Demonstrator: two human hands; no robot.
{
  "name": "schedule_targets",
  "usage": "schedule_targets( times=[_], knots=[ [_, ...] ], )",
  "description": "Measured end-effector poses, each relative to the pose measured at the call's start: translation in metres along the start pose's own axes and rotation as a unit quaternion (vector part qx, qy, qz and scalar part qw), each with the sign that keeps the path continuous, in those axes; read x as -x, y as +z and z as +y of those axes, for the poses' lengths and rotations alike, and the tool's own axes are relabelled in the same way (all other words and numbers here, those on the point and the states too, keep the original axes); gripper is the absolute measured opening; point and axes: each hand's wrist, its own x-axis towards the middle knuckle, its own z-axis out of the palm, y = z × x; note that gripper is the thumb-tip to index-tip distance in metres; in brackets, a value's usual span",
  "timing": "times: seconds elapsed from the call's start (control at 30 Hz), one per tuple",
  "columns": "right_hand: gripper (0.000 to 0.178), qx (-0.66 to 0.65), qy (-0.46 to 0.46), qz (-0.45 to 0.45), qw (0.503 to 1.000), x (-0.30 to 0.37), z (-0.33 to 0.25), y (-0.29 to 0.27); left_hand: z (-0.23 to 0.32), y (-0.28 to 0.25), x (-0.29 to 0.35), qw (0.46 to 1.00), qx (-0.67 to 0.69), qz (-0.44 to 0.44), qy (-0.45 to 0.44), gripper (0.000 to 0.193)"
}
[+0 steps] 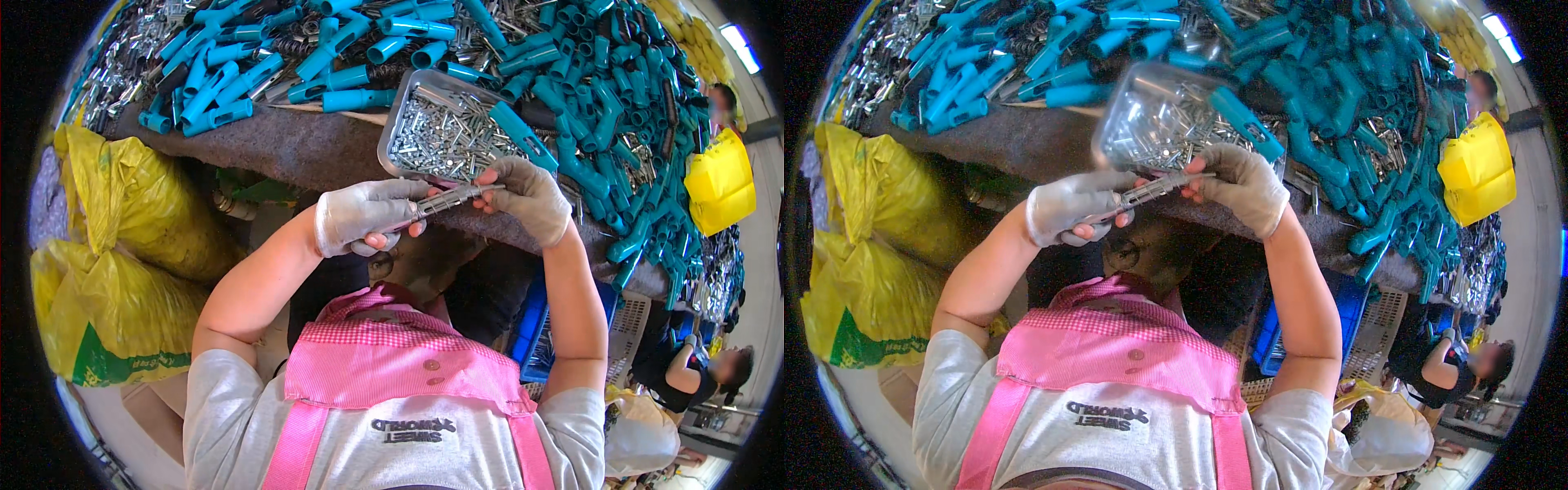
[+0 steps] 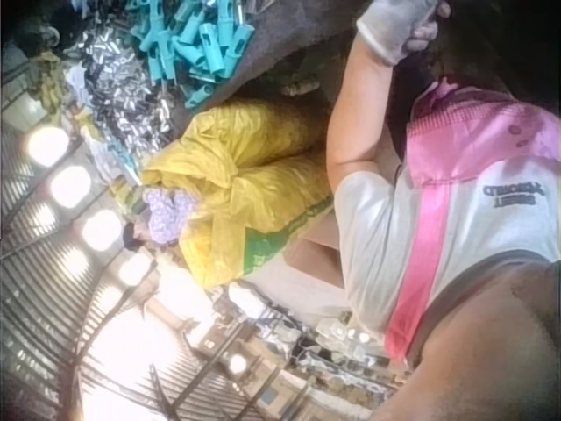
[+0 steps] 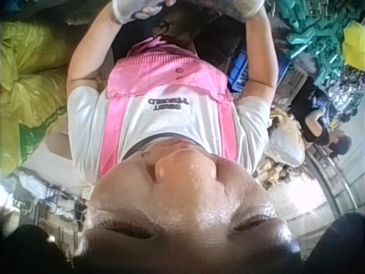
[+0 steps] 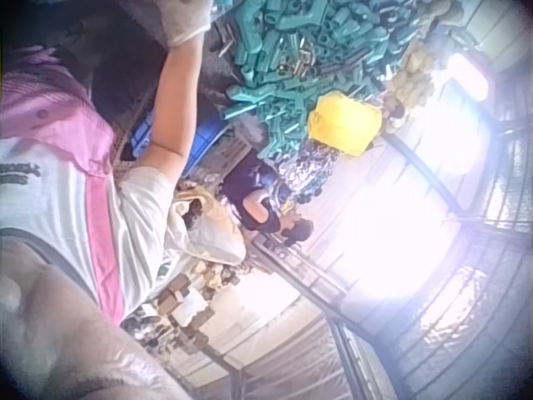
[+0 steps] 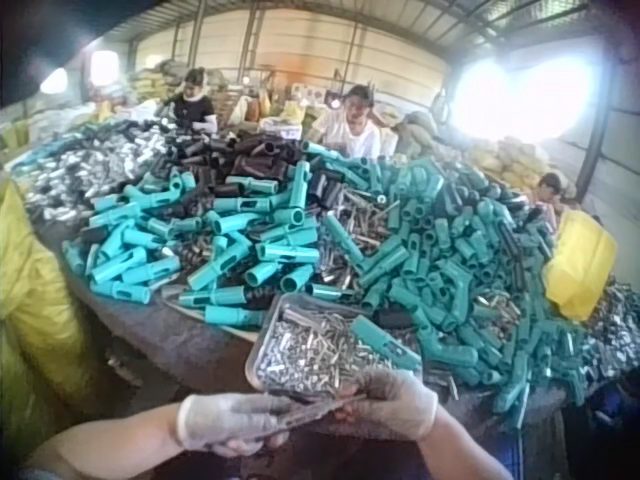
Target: Assemble metal tubes and teal plastic handles into finished components at a factory workbench.
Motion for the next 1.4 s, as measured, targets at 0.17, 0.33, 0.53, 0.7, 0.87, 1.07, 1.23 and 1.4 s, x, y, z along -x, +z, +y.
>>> schedule_targets(
  times=[0.17, 0.33, 0.53, 0.7, 0.87, 1.07, 1.23, 1.4],
  knots=[
    [0.016, 0.026, -0.011, 0.002, 1.0, 0.002, 0.002, 0.002, -0.004, 0.003, 0.0, 1.0, 0.011, -0.007, 0.01, 0.051],
    [0.013, -0.008, -0.007, 0.002, 1.0, 0.01, -0.008, 0.005, -0.008, 0.008, 0.004, 0.999, 0.036, -0.012, 0.018, 0.044],
    [0.017, 0.036, -0.041, -0.001, 0.999, 0.017, -0.008, 0.012, -0.007, 0.011, 0.007, 0.999, 0.019, 0.007, -0.029, 0.044],
    [0.017, 0.154, -0.07, -0.023, 0.985, 0.019, -0.006, 0.014, -0.013, 0.013, 0.007, 0.995, 0.075, -0.022, -0.057, 0.045],
    [0.019, 0.075, 0.035, 0.051, 0.995, 0.021, -0.005, 0.023, -0.017, 0.015, 0.005, 0.996, 0.079, 0.001, -0.05, 0.046],
    [0.029, 0.081, -0.012, 0.12, 0.989, 0.033, 0.011, 0.055, -0.021, 0.014, 0.004, 0.989, 0.134, 0.012, -0.054, 0.044],
    [0.03, -0.012, -0.031, 0.116, 0.993, 0.039, 0.02, 0.06, -0.026, 0.016, 0.004, 0.99, 0.13, 0.033, -0.05, 0.042],
    [0.027, -0.107, 0.002, 0.133, 0.985, 0.035, 0.033, 0.056, -0.027, 0.021, 0.008, 0.991, 0.12, 0.038, -0.051, 0.041]
  ],
)
